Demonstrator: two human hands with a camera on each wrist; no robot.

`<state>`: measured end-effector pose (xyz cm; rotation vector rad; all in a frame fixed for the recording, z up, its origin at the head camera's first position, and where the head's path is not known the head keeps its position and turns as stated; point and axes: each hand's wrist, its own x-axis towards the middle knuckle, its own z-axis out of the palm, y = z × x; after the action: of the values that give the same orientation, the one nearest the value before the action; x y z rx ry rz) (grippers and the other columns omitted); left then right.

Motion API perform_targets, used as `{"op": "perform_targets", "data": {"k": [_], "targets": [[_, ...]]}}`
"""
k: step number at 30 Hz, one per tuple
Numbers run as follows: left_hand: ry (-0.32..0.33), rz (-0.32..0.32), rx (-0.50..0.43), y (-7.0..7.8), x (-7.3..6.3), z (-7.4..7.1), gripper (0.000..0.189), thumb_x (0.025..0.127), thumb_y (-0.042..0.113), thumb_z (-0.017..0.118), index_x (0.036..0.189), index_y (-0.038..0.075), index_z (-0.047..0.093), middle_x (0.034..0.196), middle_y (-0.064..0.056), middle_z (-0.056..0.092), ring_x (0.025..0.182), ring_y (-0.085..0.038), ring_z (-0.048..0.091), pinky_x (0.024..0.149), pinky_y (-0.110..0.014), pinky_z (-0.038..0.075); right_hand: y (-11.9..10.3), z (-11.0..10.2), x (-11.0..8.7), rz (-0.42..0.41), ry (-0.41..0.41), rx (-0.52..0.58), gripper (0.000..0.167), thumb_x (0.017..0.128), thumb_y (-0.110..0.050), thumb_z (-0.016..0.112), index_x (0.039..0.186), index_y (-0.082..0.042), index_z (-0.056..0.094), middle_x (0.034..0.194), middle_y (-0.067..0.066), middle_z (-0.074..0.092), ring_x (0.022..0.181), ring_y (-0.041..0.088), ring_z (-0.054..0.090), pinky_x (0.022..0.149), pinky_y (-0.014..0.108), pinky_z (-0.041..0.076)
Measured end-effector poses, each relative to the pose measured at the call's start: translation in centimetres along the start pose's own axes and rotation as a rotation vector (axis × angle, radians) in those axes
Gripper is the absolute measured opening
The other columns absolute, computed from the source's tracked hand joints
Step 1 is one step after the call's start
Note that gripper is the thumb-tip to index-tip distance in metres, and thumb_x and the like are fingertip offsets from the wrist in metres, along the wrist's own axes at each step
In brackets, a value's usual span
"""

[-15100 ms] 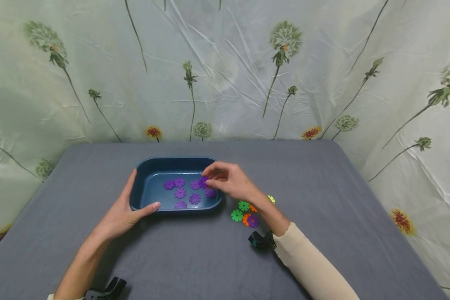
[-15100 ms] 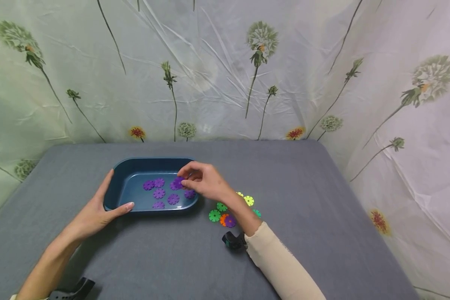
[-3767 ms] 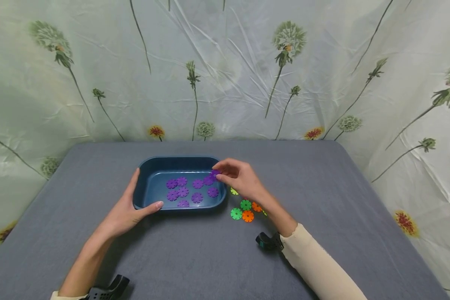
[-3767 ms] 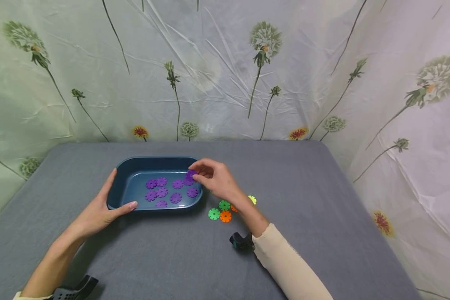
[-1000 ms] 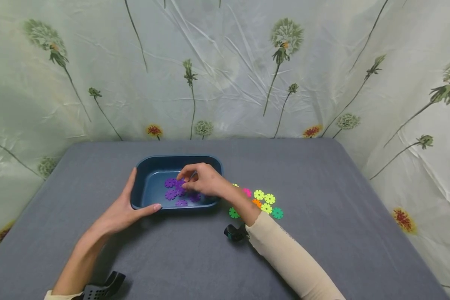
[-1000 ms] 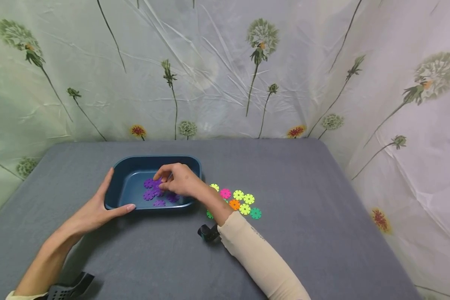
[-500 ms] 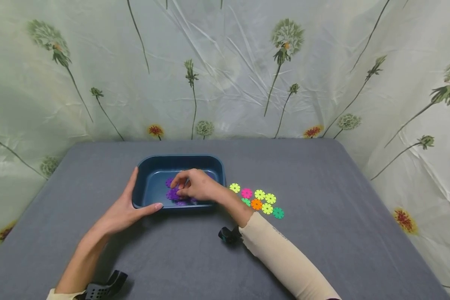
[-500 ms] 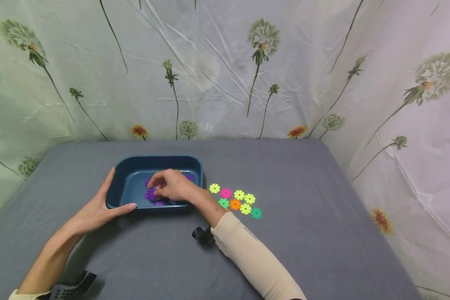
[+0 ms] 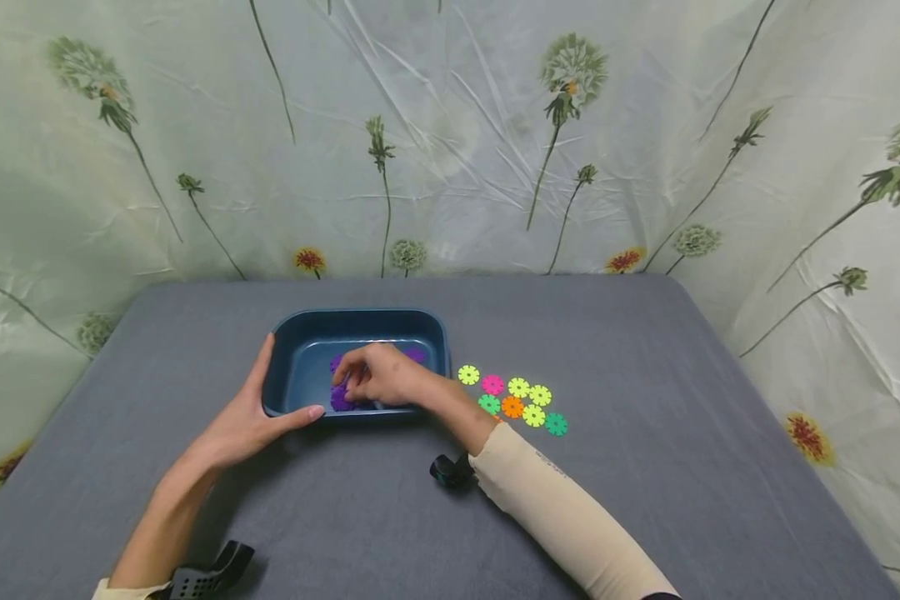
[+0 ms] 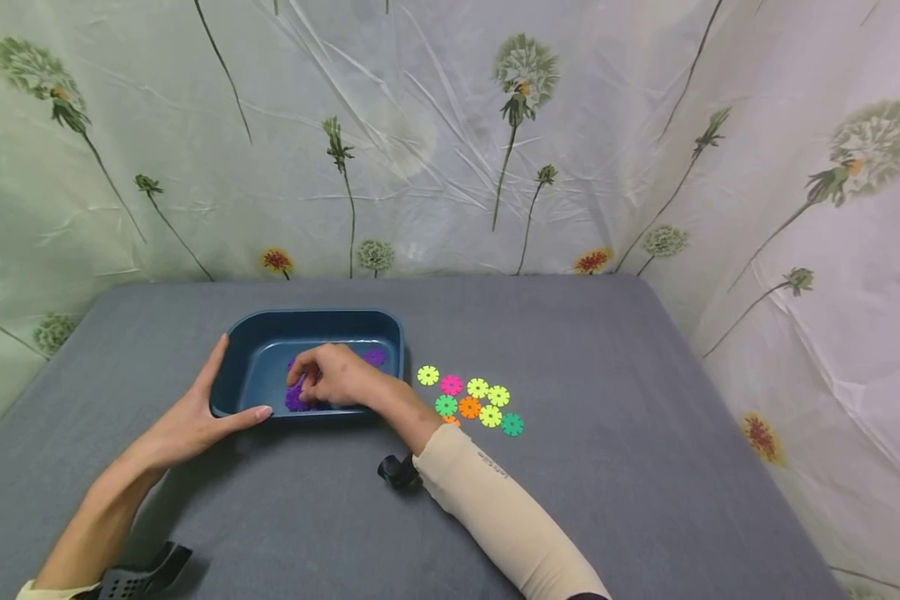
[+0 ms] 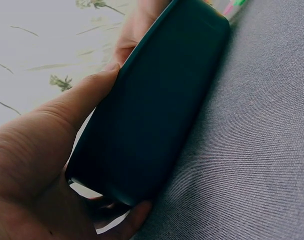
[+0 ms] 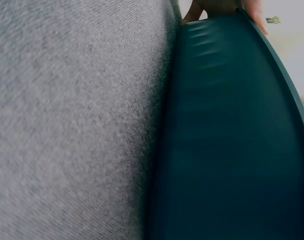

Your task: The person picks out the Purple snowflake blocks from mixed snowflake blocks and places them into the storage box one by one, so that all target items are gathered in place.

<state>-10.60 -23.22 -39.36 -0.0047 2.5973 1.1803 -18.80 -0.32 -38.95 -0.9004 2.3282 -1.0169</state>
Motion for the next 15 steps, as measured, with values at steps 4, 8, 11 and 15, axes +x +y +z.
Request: {"op": "perform_targets", "data": {"k": [4, 8, 11, 15], "targets": [[0.004, 0.01, -0.003, -0.01, -0.05, -0.04, 0.128, 0.092, 0.05, 0.075, 0.161, 0.03, -0.031, 0.171, -0.031, -0.014, 0.151, -0.069, 0.01, 0.111, -0.085, 0.022, -0.08, 0.06, 0.01, 0.009, -0.008, -0.017, 0.019, 0.094, -0.005, 0.076, 0.112, -0.011, 0.076, 0.092, 0.002, 0.072, 0.077, 0.004, 0.062, 0.068, 0.014, 0.051], [0.005, 0.021, -0.002, -0.07, -0.07, -0.05, 0.129, 0.091, 0.051, 0.075, 0.161, 0.029, -0.03, 0.171, -0.032, -0.013, 0.15, -0.069, 0.01, 0.11, -0.085, 0.022, -0.03, 0.09, -0.1, 0.012, -0.001, -0.025, 0.018, 0.094, -0.006, 0.076, 0.112, -0.011, 0.077, 0.093, 0.001, 0.074, 0.079, 0.003, 0.064, 0.07, 0.014, 0.053], [0.007, 0.025, -0.005, -0.08, -0.08, 0.0, 0.129, 0.091, 0.05, 0.076, 0.162, 0.029, -0.03, 0.171, -0.032, -0.013, 0.151, -0.069, 0.01, 0.111, -0.085, 0.022, -0.03, -0.03, -0.31, 0.012, 0.008, -0.024, 0.018, 0.095, -0.006, 0.075, 0.112, -0.011, 0.077, 0.094, 0.0, 0.074, 0.08, 0.003, 0.065, 0.071, 0.014, 0.054], [0.01, 0.019, -0.01, -0.03, -0.05, 0.08, 0.129, 0.091, 0.05, 0.076, 0.161, 0.03, -0.03, 0.172, -0.031, -0.013, 0.151, -0.068, 0.01, 0.111, -0.086, 0.021, 0.03, -0.38, -0.6, -0.003, 0.018, -0.028, 0.018, 0.096, -0.006, 0.074, 0.113, -0.01, 0.077, 0.095, 0.0, 0.074, 0.081, 0.003, 0.065, 0.074, 0.014, 0.053]]}}
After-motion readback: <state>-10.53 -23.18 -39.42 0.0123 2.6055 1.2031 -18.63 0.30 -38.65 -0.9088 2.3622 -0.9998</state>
